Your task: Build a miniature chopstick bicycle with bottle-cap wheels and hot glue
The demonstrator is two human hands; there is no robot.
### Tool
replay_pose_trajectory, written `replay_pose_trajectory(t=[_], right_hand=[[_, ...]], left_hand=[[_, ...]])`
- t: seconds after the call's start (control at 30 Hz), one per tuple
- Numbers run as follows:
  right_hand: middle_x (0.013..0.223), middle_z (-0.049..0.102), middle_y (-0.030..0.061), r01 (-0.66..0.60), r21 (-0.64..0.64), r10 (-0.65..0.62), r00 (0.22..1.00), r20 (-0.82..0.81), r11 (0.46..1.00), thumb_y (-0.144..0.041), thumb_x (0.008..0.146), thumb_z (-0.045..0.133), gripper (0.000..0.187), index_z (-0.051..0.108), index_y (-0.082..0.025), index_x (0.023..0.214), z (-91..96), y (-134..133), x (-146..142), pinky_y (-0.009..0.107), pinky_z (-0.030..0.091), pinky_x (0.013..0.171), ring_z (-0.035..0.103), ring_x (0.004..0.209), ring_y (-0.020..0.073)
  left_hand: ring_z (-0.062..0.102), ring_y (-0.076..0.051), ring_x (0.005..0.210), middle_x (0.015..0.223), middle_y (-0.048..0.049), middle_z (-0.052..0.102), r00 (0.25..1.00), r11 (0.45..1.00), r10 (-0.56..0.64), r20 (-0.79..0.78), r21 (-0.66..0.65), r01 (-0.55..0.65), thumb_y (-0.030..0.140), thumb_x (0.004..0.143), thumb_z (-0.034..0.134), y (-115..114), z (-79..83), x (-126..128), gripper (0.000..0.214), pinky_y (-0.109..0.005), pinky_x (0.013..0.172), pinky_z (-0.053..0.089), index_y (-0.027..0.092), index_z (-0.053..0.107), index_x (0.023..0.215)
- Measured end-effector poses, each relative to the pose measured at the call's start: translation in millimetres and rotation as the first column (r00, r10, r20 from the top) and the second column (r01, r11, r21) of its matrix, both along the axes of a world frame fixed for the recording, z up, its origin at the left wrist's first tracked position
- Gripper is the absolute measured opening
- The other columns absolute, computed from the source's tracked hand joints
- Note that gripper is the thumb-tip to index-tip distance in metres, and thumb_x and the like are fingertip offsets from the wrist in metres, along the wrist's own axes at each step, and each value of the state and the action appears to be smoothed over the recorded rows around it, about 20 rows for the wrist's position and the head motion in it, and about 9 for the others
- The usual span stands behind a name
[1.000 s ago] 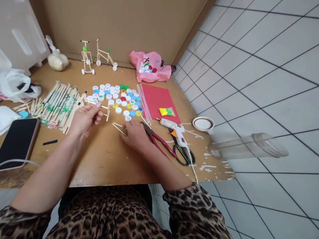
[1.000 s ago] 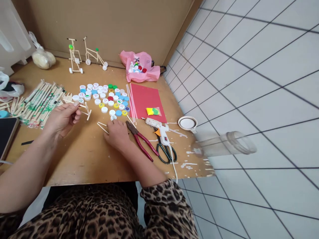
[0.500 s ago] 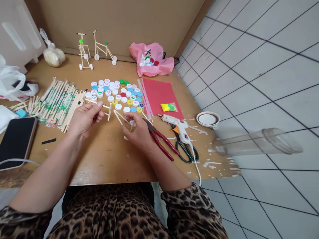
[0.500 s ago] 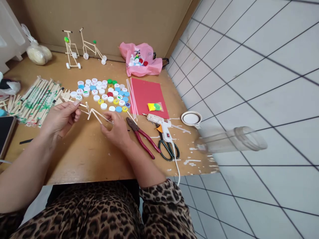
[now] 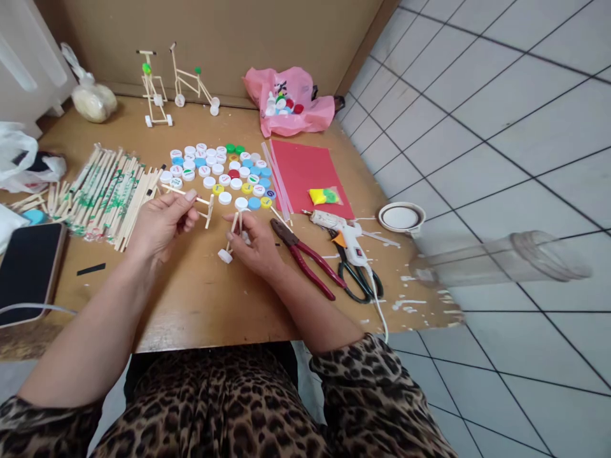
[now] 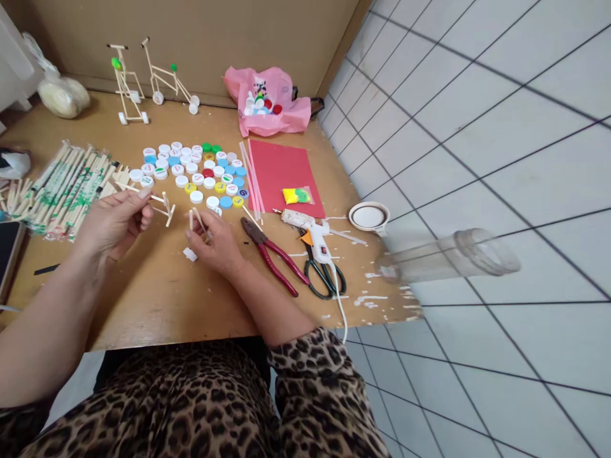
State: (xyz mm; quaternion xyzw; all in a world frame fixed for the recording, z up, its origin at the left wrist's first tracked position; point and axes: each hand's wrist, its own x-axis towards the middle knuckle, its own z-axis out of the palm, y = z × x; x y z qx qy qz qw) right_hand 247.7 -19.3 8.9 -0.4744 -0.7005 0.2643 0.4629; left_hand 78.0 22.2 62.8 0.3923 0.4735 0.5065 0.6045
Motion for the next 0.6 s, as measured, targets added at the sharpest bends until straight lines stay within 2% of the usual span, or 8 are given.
replay_pose_trajectory(t=[0.17,0.27,0.43,0.5,0.6], right_hand=[[0.085,0.056,0.0031,-0.085,0.037,0.086,0.996,-0.038,0.996,-0.032,0.095,0.038,0.031,0.062,-0.021,0.11,-1.1,2,0,0.036,0.051,0.078,0.056,0.079,0.0172],[0.093,0.061,0.005,-0.108,0.046,0.109,0.994,-0.023,0.993,-0.034,0.095,0.039,0.032,0.059,-0.022,0.118,-5.1,3,-3,0.037,0.052,0.08,0.058,0.083,0.018],[0.098,0.066,0.0077,0.058,0.151,-0.048,0.996,-0.072,0.987,-0.024,0.09,0.046,0.03,0.05,-0.02,0.12,-17.1,3,-12,0.036,0.054,0.079,0.061,0.083,0.0179],[0.101,0.066,0.0087,0.134,0.216,-0.134,0.991,-0.014,0.967,-0.023,0.089,0.05,0.028,0.052,-0.021,0.116,-19.7,2,-12,0.039,0.053,0.083,0.062,0.088,0.02],[0.103,0.064,0.0092,0.167,0.334,-0.22,0.967,0.129,0.928,-0.025,0.088,0.054,0.025,0.059,-0.023,0.113,-21.2,1,-10,0.042,0.051,0.088,0.06,0.098,0.023]], left_hand=[[0.045,-0.005,0.04,0.046,0.0047,0.056,1.0,1.0,-0.005,0.004,-0.016,0.005,0.031,0.063,0.083,0,-0.1,1,0.026,-0.017,0.041,0.033,0.019,0.061,0.056],[0.045,-0.005,0.04,0.046,0.0047,0.056,1.0,1.0,-0.004,0.01,-0.008,0.004,0.03,0.063,0.082,0,-1.4,1,0.024,-0.017,0.041,0.033,0.018,0.062,0.057],[0.044,-0.005,0.04,0.046,0.0048,0.056,1.0,1.0,-0.007,0.011,0.001,0.007,0.03,0.063,0.083,0,-2.2,1,0.025,-0.017,0.041,0.033,0.018,0.061,0.056],[0.044,-0.005,0.039,0.046,0.0048,0.056,1.0,1.0,-0.003,0.012,-0.002,0.003,0.03,0.063,0.083,0,-1.6,1,0.026,-0.017,0.04,0.033,0.018,0.061,0.055],[0.043,-0.005,0.039,0.046,0.0049,0.056,1.0,1.0,-0.001,0.013,-0.012,0.001,0.03,0.063,0.083,0,0.0,1,0.027,-0.016,0.04,0.033,0.018,0.06,0.055]])
